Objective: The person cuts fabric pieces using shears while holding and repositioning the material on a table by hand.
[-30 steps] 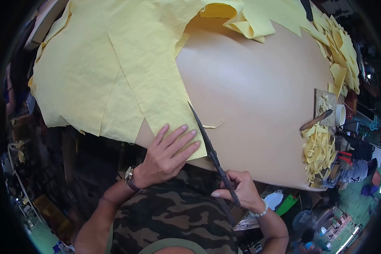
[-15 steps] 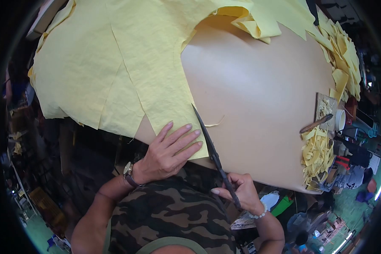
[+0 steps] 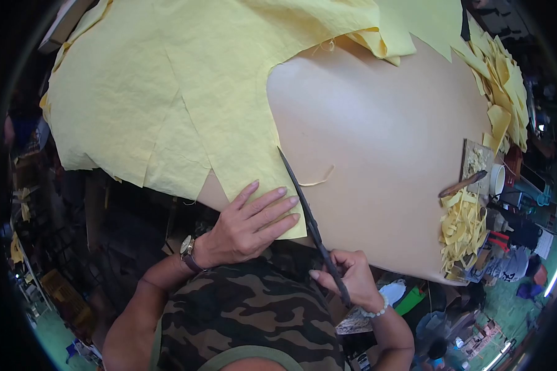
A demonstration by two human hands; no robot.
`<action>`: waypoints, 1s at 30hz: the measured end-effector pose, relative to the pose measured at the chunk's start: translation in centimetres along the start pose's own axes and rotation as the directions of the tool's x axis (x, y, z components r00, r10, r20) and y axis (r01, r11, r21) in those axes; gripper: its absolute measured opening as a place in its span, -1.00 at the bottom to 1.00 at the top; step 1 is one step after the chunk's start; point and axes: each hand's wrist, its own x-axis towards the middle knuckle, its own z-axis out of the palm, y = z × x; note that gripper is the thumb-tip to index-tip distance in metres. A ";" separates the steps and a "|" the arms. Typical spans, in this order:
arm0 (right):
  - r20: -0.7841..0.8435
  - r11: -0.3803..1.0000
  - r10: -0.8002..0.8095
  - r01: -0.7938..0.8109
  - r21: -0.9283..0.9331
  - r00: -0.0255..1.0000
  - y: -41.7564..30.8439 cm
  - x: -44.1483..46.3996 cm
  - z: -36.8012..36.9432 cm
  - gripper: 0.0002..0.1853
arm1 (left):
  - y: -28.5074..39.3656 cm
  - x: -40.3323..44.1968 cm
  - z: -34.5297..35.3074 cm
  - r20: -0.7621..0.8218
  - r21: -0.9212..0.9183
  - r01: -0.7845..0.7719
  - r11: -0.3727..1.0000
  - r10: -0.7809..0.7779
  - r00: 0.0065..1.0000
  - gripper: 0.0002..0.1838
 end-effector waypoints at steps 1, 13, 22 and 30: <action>0.007 1.000 -0.003 0.003 0.000 1.000 0.0 0.0 -0.1 -0.72 | 0.0 -0.1 0.0 -0.001 0.000 0.003 1.000 -0.003 1.000 -0.62; 0.078 0.987 0.082 -0.092 0.135 0.994 -0.3 -0.2 -0.7 -0.73 | 0.0 -0.4 0.2 -0.010 -0.015 -0.023 1.000 0.023 1.000 -0.63; 0.090 0.992 0.075 -0.083 0.091 0.993 -1.5 0.3 -0.7 -0.72 | 0.1 -0.7 0.3 0.004 -0.001 -0.045 0.999 0.045 0.999 -0.61; 0.078 0.990 0.115 -0.121 0.075 0.990 -1.2 0.0 -0.7 -0.72 | 0.1 -0.8 0.4 0.008 -0.027 -0.049 0.998 0.049 0.999 -0.60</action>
